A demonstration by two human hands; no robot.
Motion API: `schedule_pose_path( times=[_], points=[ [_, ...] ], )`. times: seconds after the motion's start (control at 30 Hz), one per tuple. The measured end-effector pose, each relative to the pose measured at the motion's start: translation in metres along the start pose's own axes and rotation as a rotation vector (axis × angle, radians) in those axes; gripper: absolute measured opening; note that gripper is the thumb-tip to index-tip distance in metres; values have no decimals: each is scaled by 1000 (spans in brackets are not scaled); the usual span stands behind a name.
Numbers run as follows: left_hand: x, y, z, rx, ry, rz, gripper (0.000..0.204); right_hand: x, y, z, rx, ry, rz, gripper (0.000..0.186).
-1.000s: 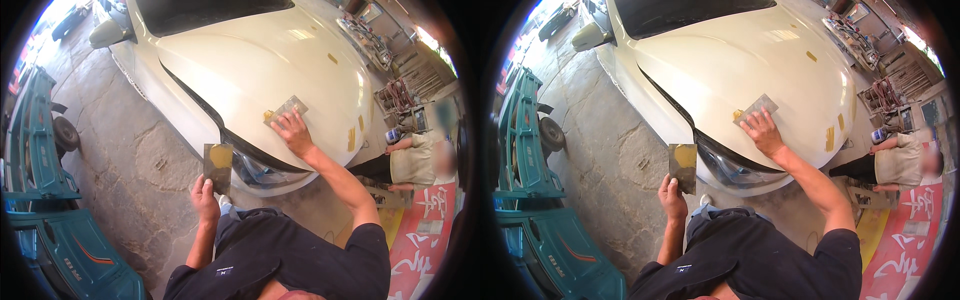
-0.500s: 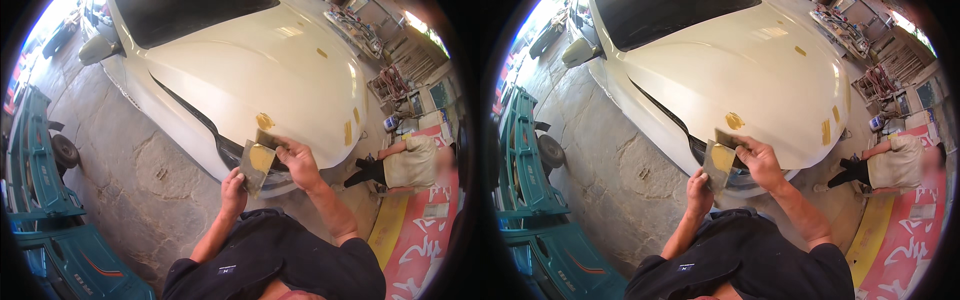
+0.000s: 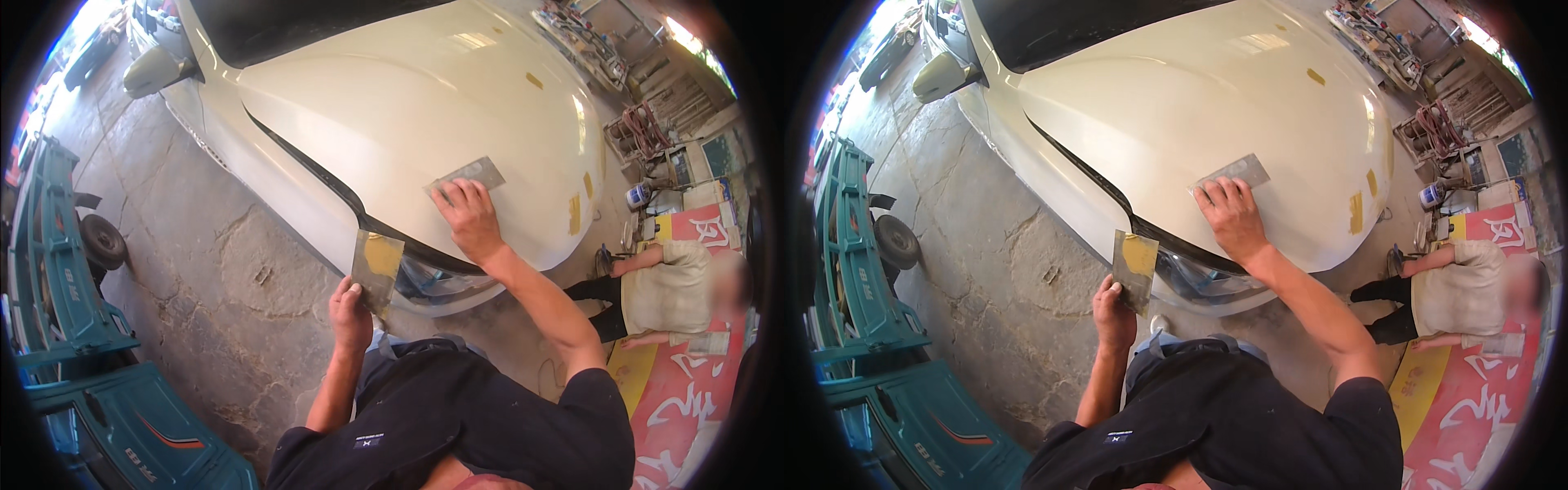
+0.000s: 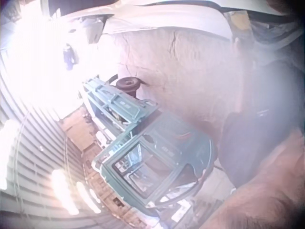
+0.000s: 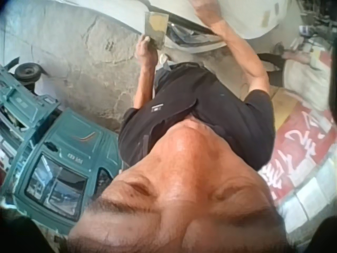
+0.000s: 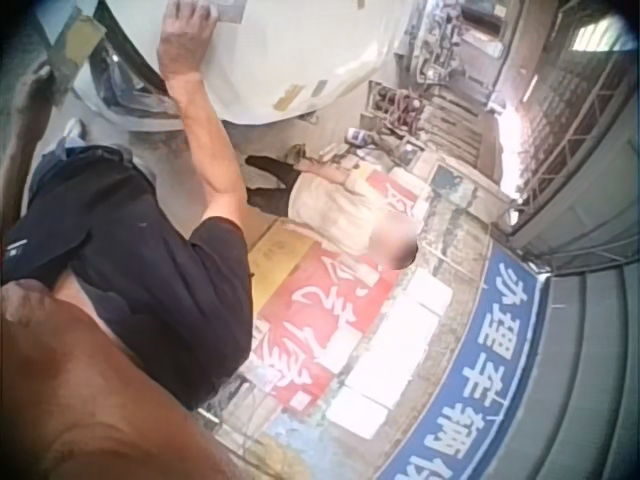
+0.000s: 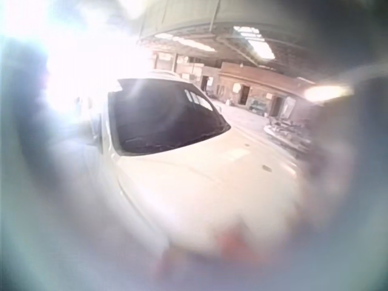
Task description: The person uses a putty knife to apply body filler to several spots on the hood of a white car. They repeatedly scoop filler from a container and spread it over the surface, working across multiple areas of the hood.
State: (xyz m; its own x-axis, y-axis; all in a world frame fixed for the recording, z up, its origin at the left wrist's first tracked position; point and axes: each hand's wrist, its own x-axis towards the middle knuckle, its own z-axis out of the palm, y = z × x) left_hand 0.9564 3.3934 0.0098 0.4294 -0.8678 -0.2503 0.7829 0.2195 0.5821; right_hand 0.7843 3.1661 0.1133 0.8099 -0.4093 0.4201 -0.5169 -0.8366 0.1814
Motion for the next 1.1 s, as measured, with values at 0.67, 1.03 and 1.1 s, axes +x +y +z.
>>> schedule_pose_path(
  times=[0.67,1.03,1.1],
  points=[
    [14,31,21,109,-120,-14,37,-45,-38,22,63,168,409,43],
    [116,110,-7,244,-311,-191,34,8,-50,13,-98,144,854,46],
    [131,123,-10,233,-310,-172,34,16,-45,23,-178,56,950,45]
  ],
)
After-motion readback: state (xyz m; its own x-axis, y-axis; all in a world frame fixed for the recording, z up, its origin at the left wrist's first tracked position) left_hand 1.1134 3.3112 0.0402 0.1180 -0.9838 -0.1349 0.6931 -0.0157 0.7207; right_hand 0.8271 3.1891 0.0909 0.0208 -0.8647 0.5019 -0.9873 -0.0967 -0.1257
